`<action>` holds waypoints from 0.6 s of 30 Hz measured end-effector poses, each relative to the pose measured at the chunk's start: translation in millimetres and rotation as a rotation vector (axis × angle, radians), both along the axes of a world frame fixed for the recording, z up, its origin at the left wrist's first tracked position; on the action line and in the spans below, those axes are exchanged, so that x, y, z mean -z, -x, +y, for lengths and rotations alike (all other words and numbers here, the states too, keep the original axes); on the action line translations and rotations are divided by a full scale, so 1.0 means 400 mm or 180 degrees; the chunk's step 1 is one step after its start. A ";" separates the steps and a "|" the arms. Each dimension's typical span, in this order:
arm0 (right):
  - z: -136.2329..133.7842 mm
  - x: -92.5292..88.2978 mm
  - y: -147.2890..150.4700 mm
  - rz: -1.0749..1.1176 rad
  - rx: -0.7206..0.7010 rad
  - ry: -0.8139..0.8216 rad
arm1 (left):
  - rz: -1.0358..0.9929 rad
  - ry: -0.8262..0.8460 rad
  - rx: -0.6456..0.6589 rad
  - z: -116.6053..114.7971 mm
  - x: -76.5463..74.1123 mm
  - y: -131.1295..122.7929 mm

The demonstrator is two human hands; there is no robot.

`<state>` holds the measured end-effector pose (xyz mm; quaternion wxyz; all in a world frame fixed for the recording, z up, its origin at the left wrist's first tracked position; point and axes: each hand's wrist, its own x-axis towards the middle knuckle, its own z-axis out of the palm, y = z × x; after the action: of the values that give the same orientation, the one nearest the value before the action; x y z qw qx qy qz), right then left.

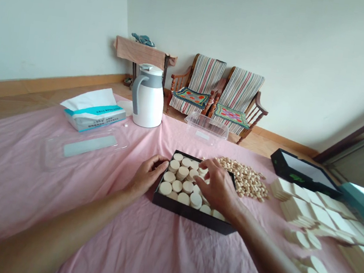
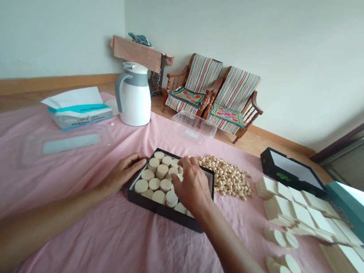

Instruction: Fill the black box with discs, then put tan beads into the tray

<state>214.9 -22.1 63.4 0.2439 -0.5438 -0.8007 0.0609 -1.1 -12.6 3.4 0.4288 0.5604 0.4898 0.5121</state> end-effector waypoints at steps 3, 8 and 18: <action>-0.018 -0.027 -0.064 0.0294 0.0199 -0.0275 | 0.0030 -0.0037 0.0063 -0.001 0.000 0.001; -0.076 -0.045 -0.247 0.0330 0.0613 -0.0416 | 0.0071 0.0041 0.0127 -0.001 -0.002 0.000; -0.202 -0.050 -0.610 -0.0293 0.1440 -0.0074 | 0.0250 0.0451 0.0226 0.013 -0.027 -0.004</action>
<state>458.9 -103.0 83.3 0.2208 -0.7088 -0.6693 -0.0295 0.6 -7.4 14.3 0.4657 0.5652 0.5211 0.4383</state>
